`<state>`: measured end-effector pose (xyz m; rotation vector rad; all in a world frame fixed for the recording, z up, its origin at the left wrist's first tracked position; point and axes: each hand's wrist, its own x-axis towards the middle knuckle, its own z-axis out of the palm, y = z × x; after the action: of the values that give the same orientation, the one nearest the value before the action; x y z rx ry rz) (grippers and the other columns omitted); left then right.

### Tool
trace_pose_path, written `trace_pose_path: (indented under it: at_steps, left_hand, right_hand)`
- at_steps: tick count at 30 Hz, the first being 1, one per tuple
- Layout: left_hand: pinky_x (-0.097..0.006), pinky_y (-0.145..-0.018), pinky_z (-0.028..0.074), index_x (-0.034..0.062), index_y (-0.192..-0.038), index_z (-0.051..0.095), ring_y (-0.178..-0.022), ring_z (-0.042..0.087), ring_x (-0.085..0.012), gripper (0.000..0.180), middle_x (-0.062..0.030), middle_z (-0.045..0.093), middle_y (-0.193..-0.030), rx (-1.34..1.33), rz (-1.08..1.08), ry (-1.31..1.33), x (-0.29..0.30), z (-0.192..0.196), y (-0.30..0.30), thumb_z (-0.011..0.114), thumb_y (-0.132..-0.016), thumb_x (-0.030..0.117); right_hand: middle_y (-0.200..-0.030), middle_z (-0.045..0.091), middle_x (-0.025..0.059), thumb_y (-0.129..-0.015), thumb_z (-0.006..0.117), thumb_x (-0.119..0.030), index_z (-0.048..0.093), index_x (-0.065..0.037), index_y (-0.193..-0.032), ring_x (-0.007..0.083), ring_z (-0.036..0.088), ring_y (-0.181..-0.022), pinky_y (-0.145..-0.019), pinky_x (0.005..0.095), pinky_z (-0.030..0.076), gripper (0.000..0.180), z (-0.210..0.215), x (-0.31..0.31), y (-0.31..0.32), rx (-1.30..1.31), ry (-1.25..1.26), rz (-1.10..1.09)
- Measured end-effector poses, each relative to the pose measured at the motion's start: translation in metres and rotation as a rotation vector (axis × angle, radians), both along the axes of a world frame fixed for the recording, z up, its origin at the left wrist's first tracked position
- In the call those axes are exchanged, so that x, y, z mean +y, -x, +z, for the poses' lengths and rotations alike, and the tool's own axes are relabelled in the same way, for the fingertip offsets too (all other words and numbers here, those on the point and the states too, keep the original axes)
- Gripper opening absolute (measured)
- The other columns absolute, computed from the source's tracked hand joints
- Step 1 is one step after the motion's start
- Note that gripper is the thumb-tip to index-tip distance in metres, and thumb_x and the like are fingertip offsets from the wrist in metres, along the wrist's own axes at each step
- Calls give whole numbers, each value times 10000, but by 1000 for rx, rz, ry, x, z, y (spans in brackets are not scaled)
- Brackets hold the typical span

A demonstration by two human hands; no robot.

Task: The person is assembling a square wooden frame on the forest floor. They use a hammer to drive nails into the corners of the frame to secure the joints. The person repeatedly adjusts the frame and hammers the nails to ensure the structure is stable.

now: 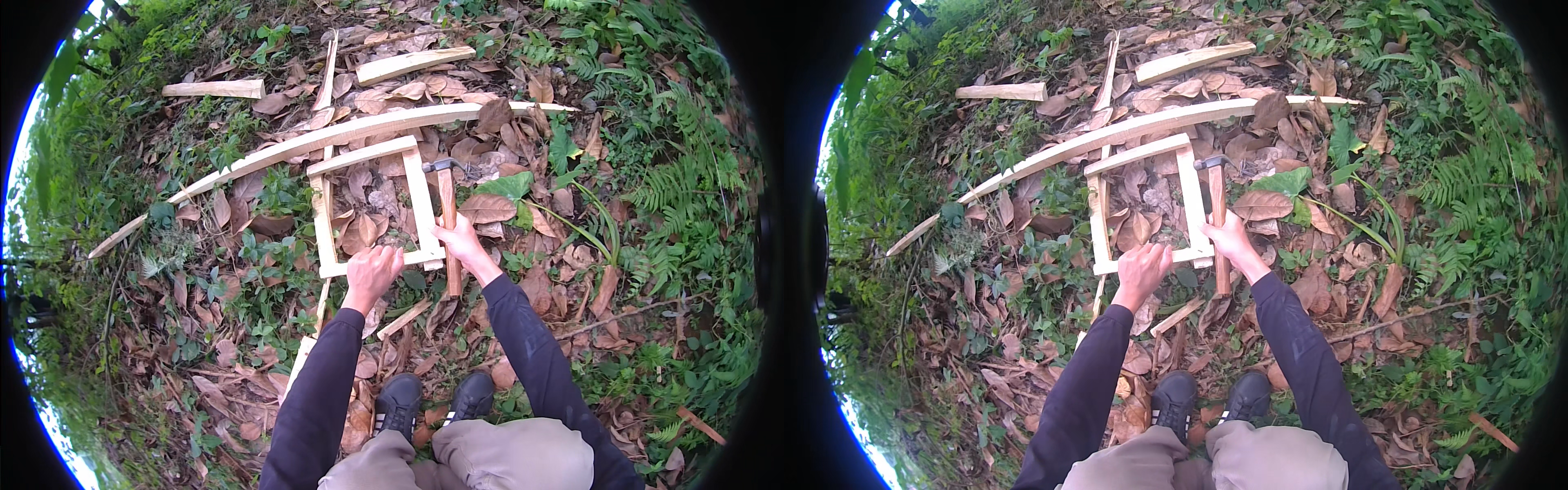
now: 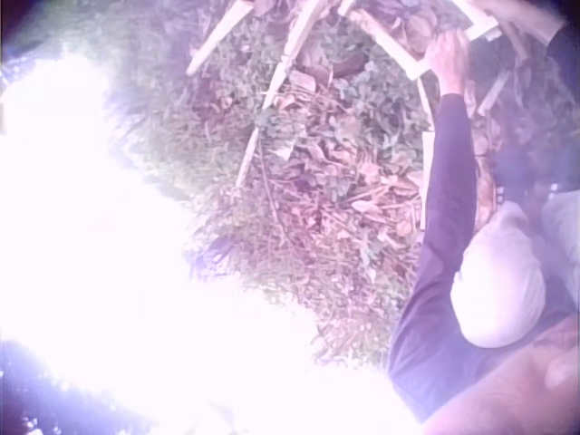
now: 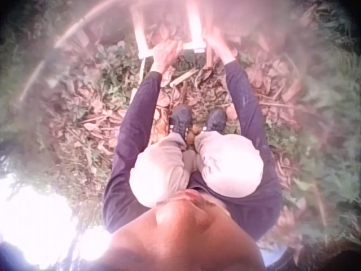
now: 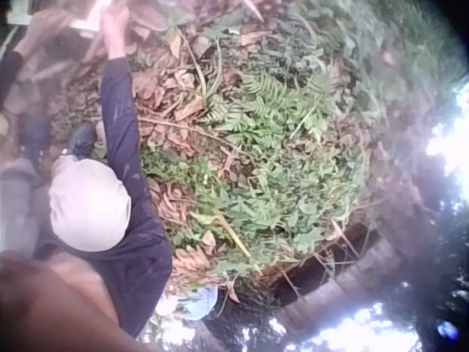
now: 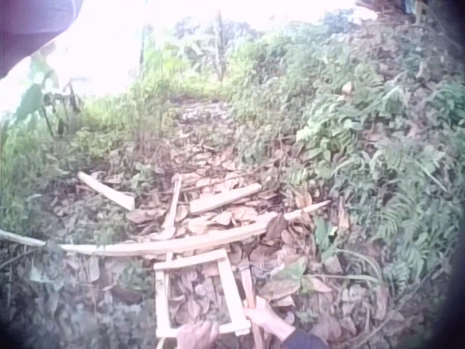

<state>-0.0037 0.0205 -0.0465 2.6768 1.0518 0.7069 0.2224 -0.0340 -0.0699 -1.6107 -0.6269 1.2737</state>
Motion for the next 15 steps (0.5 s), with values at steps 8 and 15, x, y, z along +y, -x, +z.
trace_pose_path:
  at_steps: [8, 15]
  left_hand:
    - [-375, -535, 482, 138, -684, 585, -574, 623, -237, 354, -29, 579, -616, 129, 14, -1, 4, -25, 11, 665, -946, 361]
    - [-395, -554, 514, 87, -754, 646, -585, 686, -287, 581, -116, 661, -617, 402, -162, 259, 13, 16, -3, 564, -959, 624]
  right_hand:
    - [-856, 716, 53, -882, 801, -238, 685, 3, -1061, 130, 684, -795, -731, 302, 544, 322, 43, -46, -1, -211, 7, -25]
    - [-771, 704, 119, -814, 840, -258, 645, 25, -948, 209, 719, -752, -697, 356, 560, 369, 32, -14, -2, -556, 51, 44]
